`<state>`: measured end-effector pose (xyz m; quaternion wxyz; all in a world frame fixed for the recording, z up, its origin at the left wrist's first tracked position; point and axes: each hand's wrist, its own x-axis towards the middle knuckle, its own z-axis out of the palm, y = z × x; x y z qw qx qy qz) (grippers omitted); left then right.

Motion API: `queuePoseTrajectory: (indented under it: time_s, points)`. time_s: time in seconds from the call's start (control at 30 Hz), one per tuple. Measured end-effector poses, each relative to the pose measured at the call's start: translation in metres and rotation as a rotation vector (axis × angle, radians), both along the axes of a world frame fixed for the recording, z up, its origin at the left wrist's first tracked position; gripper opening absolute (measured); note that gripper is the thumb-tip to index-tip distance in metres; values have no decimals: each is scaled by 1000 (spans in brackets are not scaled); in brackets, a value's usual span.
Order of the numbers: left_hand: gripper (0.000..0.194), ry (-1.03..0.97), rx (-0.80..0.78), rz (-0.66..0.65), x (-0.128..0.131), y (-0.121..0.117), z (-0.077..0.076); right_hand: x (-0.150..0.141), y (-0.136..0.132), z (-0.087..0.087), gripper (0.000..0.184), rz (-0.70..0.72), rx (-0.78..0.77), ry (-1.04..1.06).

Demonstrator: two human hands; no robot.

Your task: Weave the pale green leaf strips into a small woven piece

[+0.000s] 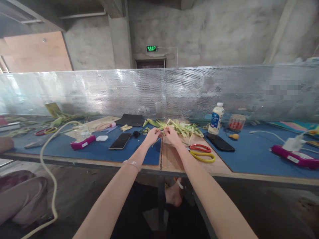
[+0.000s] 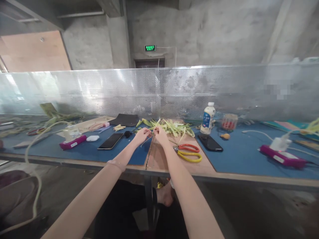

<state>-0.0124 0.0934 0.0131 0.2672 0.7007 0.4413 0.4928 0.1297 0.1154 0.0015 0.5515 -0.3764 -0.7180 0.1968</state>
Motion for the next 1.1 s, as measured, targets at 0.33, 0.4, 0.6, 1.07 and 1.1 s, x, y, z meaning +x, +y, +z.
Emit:
queuePoseTrajectory:
  time_s: [0.33,0.4,0.6,1.07,1.1]
  points:
    - [11,-12,-2,14,1,-3,3,1,2,1,16,-14,0,25]
    - [11,-21,-3,8,1,-2,3,1,1,1,15,-34,-8,25]
    - [11,-32,10,-32,1,0,1,0,-3,2,29,24,-102,-49]
    - [24,-211,-30,-141,5,-5,3,5,-2,3,24,119,-302,272]
    - [24,-200,-29,-129,5,-5,3,5,-1,2,23,116,-300,282]
